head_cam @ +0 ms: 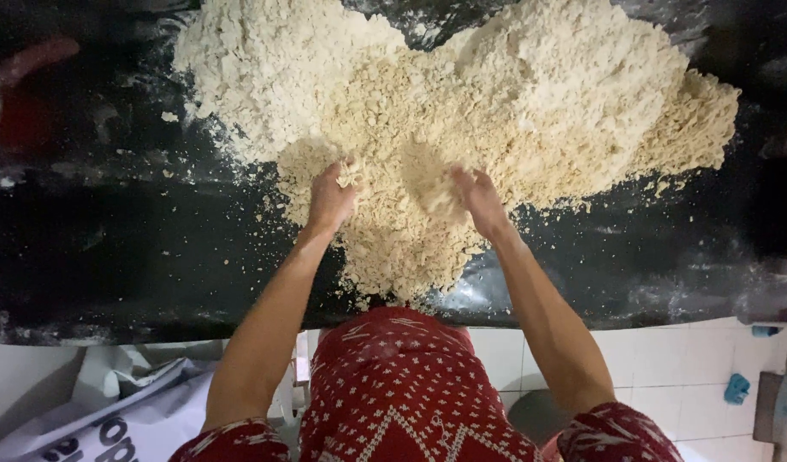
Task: Mixing and kneading flour and dough on a flat surface by hand to prepare it for baking.
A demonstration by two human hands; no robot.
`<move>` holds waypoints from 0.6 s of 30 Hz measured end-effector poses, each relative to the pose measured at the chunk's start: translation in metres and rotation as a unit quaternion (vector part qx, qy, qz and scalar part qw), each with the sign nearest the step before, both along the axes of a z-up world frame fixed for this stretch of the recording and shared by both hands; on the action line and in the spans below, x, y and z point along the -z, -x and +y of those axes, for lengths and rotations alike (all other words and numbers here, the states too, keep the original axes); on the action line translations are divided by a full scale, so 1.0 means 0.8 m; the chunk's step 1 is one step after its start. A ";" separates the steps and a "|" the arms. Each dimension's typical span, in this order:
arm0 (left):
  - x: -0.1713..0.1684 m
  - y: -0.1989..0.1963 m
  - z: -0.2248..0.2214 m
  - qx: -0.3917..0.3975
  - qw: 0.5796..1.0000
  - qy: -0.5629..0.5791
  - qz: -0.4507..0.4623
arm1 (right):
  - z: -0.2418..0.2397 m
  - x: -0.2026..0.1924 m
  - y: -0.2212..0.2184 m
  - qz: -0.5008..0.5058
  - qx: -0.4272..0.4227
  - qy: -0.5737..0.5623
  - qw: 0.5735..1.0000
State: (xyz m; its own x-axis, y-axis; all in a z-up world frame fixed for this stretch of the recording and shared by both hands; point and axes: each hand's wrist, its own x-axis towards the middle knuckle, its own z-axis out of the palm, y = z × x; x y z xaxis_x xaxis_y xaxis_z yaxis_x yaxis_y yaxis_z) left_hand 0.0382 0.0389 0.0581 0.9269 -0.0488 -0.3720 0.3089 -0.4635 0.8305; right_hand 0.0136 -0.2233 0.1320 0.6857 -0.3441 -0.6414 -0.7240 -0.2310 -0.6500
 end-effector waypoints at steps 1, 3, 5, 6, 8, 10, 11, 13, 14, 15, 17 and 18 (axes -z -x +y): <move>-0.018 0.001 0.003 0.002 1.000 -0.001 0.000 | -0.004 0.000 0.017 0.000 0.002 -0.001 1.000; -0.054 0.003 0.008 0.014 0.997 0.047 -0.051 | -0.013 0.000 0.051 -0.113 -0.081 -0.087 0.987; -0.029 -0.001 0.026 -0.010 0.998 -0.007 -0.061 | -0.014 0.000 0.082 -0.090 -0.001 -0.056 0.994; -0.016 -0.004 0.034 -0.037 0.995 -0.060 -0.072 | -0.014 0.001 0.098 -0.067 0.075 -0.025 0.995; 0.020 -0.006 0.038 -0.067 0.995 -0.078 -0.005 | -0.026 0.021 0.138 -0.017 0.180 -0.100 0.978; 0.048 -0.002 0.033 -0.102 0.988 -0.099 0.064 | -0.027 0.033 0.169 0.037 0.277 -0.176 0.944; 0.057 -0.005 0.020 -0.130 0.988 -0.061 0.059 | -0.027 0.034 0.174 0.044 0.289 -0.263 0.920; 0.076 -0.004 -0.003 -0.157 0.986 -0.025 0.058 | -0.026 0.053 0.170 0.053 0.300 -0.347 0.887; 0.086 -0.001 -0.011 -0.152 0.987 -0.005 0.058 | -0.025 0.072 0.162 0.032 0.287 -0.400 0.870; 0.095 -0.007 -0.018 -0.146 0.988 0.014 0.051 | -0.021 0.093 0.146 0.005 0.272 -0.456 0.848; 0.047 -0.007 -0.028 -0.120 0.985 0.040 0.117 | -0.002 0.093 0.119 -0.003 0.305 -0.464 0.832; 0.023 -0.007 -0.033 -0.094 0.976 0.068 0.185 | 0.007 0.093 0.105 -0.007 0.337 -0.469 0.816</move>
State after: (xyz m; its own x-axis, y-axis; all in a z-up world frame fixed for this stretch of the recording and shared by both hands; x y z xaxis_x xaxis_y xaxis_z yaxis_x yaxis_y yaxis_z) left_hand 0.0437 0.0122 0.0395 0.7272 0.0373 -0.6854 0.6687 -0.2638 0.6951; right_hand -0.0700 -0.2176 0.0575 0.5530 -0.0090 -0.8332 -0.4717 0.8209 -0.3220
